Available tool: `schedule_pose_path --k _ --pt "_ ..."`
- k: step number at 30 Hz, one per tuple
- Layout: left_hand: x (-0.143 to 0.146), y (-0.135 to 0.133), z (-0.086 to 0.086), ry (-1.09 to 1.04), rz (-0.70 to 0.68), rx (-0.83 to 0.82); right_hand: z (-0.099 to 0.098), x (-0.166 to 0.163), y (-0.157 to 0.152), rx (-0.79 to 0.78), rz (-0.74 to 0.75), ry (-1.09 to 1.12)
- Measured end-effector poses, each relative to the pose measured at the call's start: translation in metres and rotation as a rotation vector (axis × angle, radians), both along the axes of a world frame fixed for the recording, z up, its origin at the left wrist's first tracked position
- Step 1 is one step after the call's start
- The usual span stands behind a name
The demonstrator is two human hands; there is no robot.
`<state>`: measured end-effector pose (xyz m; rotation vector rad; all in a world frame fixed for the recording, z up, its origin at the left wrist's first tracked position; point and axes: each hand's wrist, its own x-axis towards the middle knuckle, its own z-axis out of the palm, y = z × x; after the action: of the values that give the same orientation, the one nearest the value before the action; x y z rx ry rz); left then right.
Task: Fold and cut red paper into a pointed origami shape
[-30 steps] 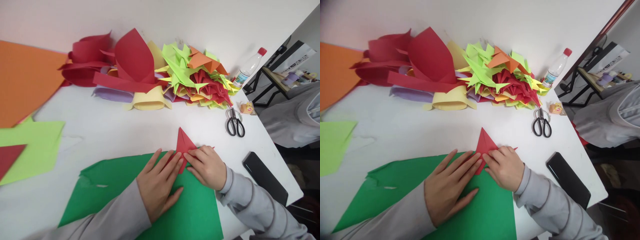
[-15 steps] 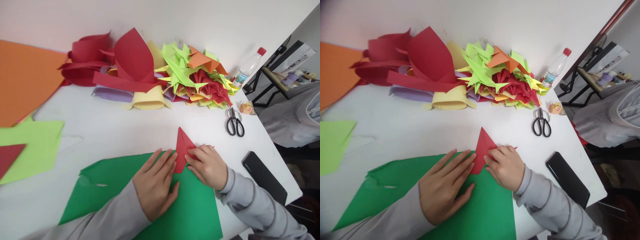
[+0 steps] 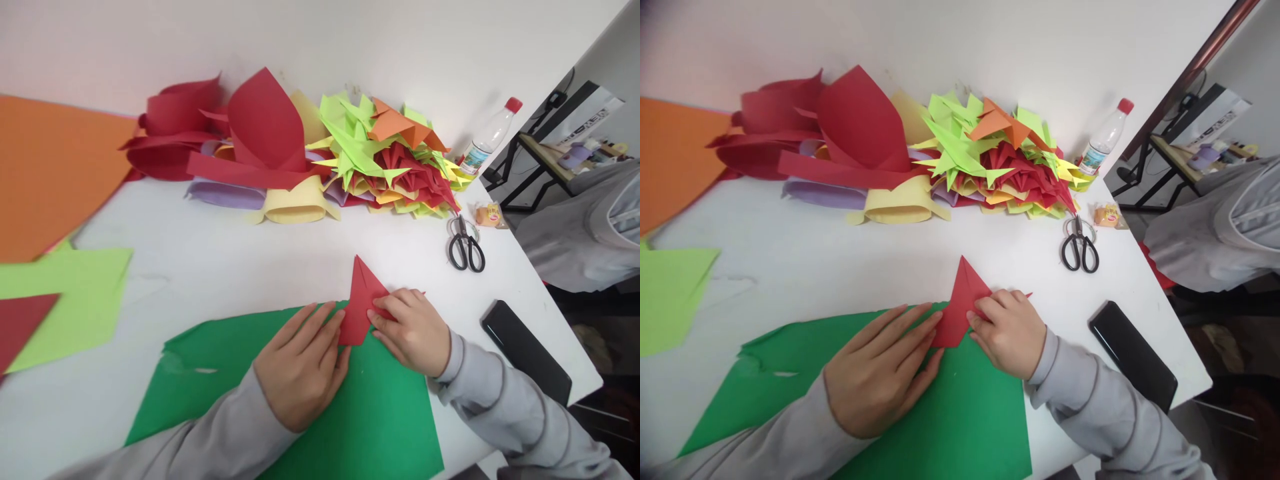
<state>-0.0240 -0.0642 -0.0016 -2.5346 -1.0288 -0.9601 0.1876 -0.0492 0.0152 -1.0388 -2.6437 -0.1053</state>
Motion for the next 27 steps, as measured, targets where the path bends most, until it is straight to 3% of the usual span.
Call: schedule_pose_path --k 5,11,21,27 --pt "-0.005 -0.003 0.0 0.093 -0.012 0.047 0.0 0.001 0.0 -0.008 0.0 -0.02" --pt "-0.011 -0.014 0.0 0.167 0.085 0.003 0.004 -0.005 -0.005 0.06 -0.039 -0.066" --pt "-0.011 -0.009 -0.007 0.114 0.189 -0.024 0.005 -0.007 -0.015 0.092 -0.103 -0.087" --pt "-0.012 -0.008 0.01 0.123 0.195 0.003 0.004 -0.006 -0.015 0.103 -0.091 -0.082"
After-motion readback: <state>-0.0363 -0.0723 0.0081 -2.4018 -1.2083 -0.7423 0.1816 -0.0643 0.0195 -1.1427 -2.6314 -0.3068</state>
